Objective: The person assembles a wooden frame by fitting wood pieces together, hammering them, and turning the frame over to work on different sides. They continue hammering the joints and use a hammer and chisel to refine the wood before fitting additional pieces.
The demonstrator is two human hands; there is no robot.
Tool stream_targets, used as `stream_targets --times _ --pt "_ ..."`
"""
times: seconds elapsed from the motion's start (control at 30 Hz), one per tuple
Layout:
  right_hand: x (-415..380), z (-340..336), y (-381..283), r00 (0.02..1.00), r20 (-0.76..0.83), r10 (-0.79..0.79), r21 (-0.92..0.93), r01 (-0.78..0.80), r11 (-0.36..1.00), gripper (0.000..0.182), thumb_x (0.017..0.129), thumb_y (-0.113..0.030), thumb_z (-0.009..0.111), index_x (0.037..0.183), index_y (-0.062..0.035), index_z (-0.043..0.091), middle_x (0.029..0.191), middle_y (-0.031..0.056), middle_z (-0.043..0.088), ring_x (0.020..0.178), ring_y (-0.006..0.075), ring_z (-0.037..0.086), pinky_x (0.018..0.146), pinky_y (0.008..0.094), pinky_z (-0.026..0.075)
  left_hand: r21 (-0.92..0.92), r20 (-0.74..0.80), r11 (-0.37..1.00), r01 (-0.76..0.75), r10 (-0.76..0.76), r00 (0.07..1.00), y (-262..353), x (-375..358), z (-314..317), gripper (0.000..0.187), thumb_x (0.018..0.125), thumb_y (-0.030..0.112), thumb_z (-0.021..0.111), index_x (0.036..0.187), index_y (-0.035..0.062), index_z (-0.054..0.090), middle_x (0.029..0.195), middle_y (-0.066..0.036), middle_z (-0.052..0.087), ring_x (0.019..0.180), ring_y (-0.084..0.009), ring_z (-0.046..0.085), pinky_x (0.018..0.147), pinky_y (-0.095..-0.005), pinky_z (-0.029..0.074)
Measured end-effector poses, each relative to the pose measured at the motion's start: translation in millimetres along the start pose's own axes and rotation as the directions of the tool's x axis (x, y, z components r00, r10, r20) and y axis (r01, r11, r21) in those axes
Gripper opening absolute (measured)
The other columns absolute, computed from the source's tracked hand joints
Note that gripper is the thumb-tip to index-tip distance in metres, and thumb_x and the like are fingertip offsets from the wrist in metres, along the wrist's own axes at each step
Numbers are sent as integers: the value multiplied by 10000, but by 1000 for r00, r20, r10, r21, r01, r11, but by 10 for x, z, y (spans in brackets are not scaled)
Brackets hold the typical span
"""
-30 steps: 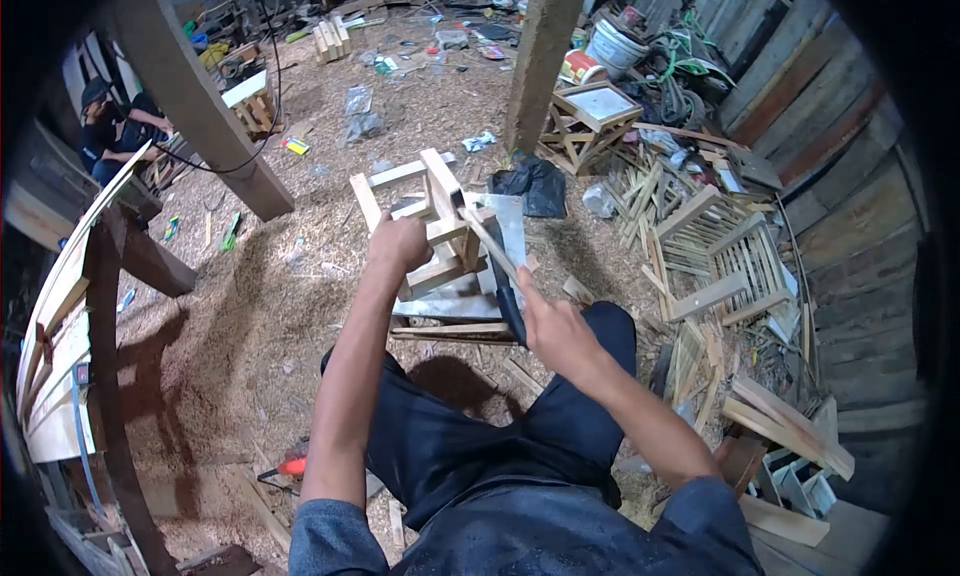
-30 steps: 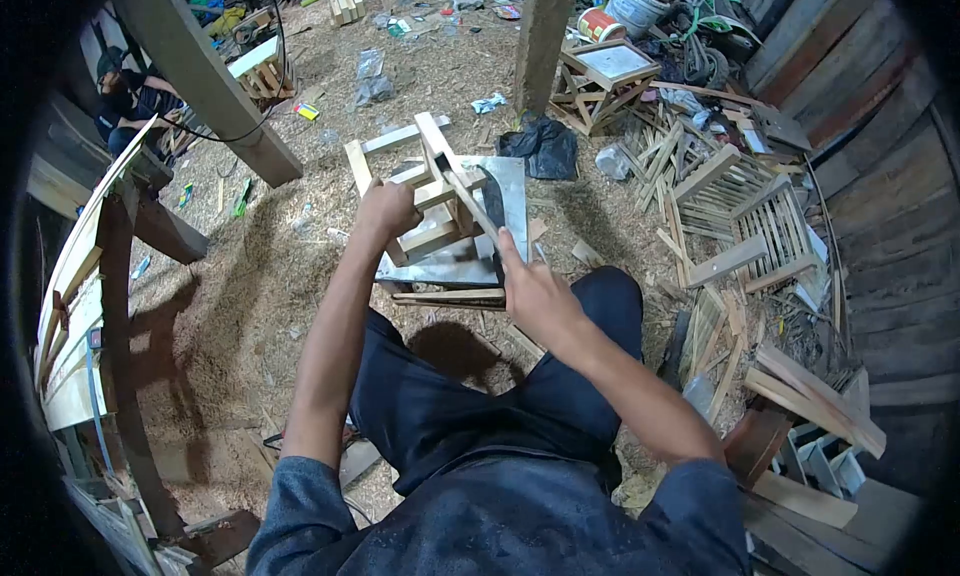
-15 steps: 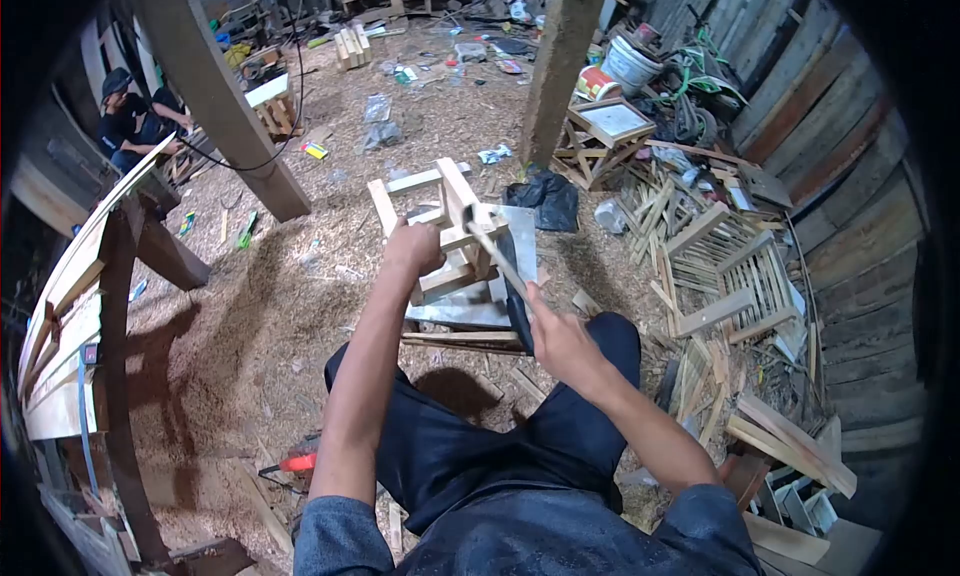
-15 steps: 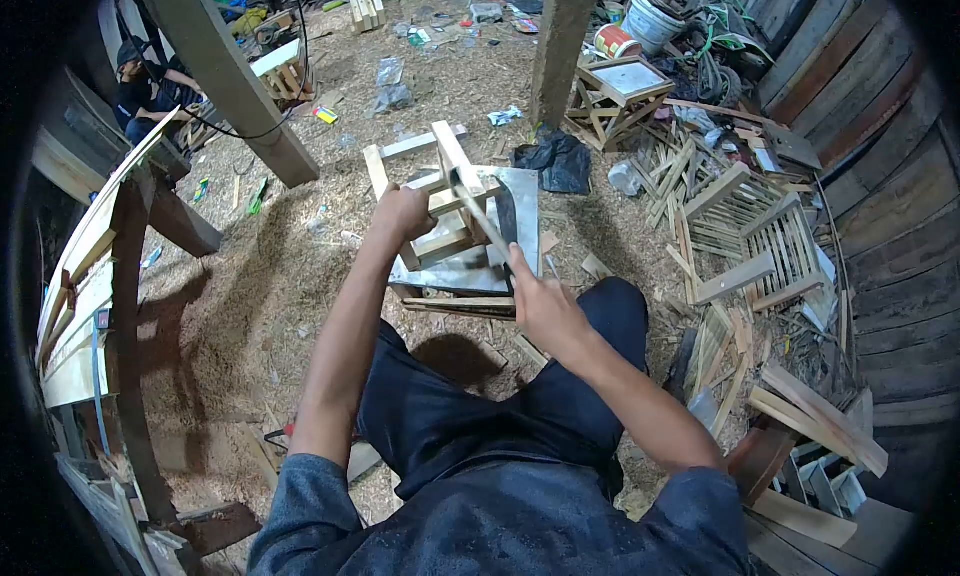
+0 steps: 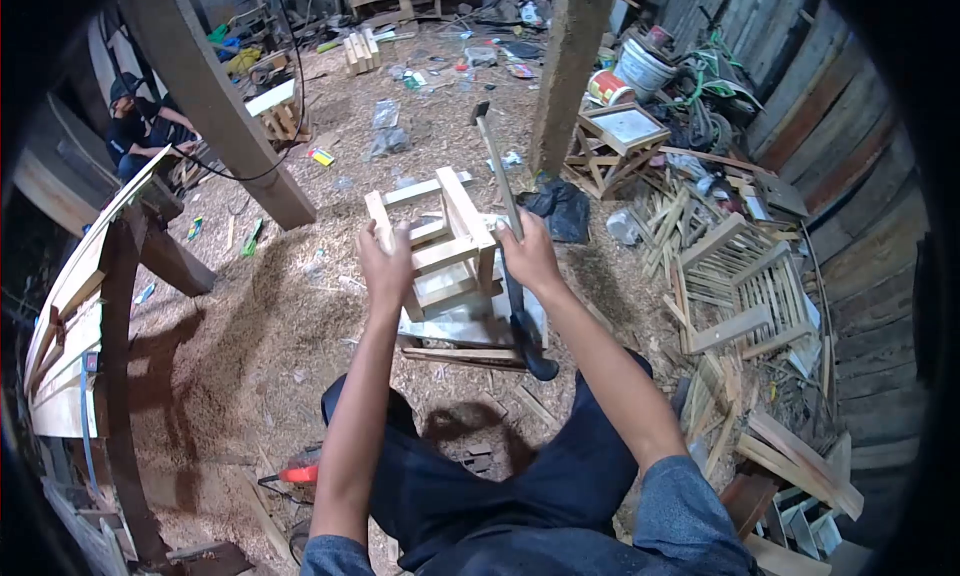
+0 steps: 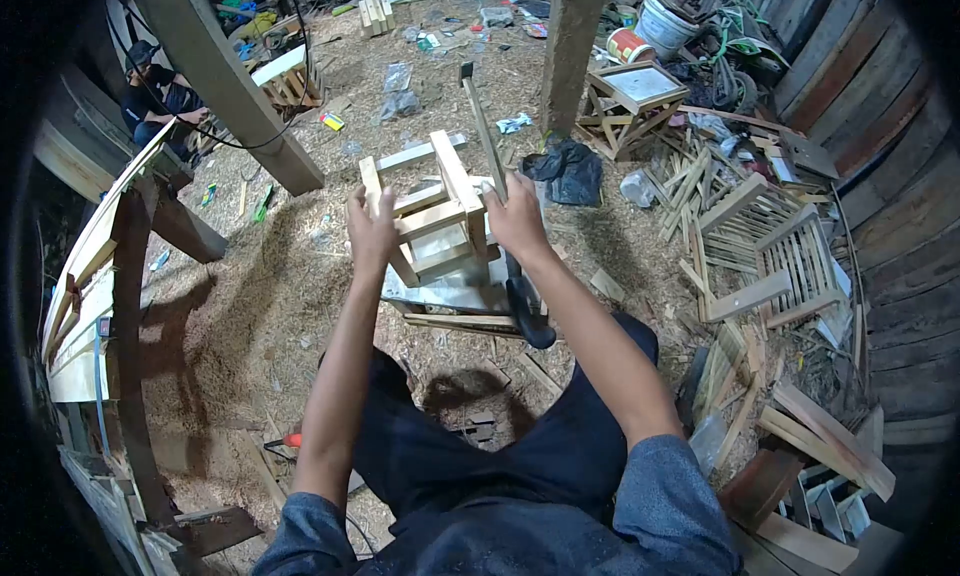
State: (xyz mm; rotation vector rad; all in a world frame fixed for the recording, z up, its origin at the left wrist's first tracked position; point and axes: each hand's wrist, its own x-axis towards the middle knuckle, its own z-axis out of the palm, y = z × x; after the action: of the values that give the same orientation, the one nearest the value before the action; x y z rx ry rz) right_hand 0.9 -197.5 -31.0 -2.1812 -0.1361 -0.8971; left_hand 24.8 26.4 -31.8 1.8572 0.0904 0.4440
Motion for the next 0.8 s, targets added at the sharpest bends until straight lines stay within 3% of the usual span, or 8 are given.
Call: stream_targets --times 0.13,0.2,0.27,0.53,0.57,0.67,0.73,0.8 --pt "-2 239 43 879 339 335 268 -431 862 336 911 -226 610 1148 12 591 893 225 668 860 397 640 778 422 491 -44 -153 995 85 -91 984 13 57 127 498 964 301 544 1268 -83 454 1133 -244 547 1035 -347 594 911 -407 466" --pt "4 252 44 821 410 397 299 -532 792 339 916 -251 609 1121 20 600 912 226 670 859 354 653 773 409 489 -338 177 861 381 -339 924 67 98 35 471 981 327 515 1203 -88 484 1080 -201 563 803 -290 660 733 -369 525" --pt "9 242 4 811 391 434 221 -541 812 339 926 -299 591 1005 30 621 851 234 670 843 370 664 751 424 490 -355 227 791 499 -445 866 101 169 28 490 1022 412 361 1019 -13 605 857 -133 634 745 -225 645 696 -370 526" --pt "60 64 -192 838 396 374 101 -445 890 336 933 -286 571 1003 38 623 954 287 657 1004 440 614 834 480 475 -412 356 750 517 -389 849 -36 258 -21 482 1042 330 281 1138 -12 607 955 -152 669 854 -240 643 859 -411 510" --pt "39 110 -145 943 256 212 -92 -195 977 322 925 -244 584 1037 57 614 1101 284 621 1134 424 547 936 473 433 -417 349 753 508 -384 855 -61 257 -39 482 1042 330 281 1138 -12 607 955 -152 669 854 -240 643 859 -411 510" --pt "40 214 -62 995 75 -70 -12 71 997 304 909 -192 603 1067 68 603 1155 262 585 1170 412 500 995 470 394 -251 299 906 340 -261 918 -142 300 -133 499 1034 372 317 1218 -10 581 1070 -163 661 1024 -253 622 940 -411 478" --pt "123 73 -215 979 160 -125 76 115 991 268 901 -145 600 1068 65 602 1075 229 598 1081 390 542 968 454 412 146 113 894 -424 410 905 -44 259 -227 473 999 357 446 1240 -32 567 1151 -230 637 1082 -308 604 983 -416 442" --pt "185 19 -255 938 288 -193 174 147 974 254 900 -133 598 1066 59 603 1062 216 601 1053 375 555 949 450 419 243 358 774 -585 489 796 29 232 -461 468 963 363 544 1304 42 554 1253 -182 610 1266 -278 506 1033 -446 394"
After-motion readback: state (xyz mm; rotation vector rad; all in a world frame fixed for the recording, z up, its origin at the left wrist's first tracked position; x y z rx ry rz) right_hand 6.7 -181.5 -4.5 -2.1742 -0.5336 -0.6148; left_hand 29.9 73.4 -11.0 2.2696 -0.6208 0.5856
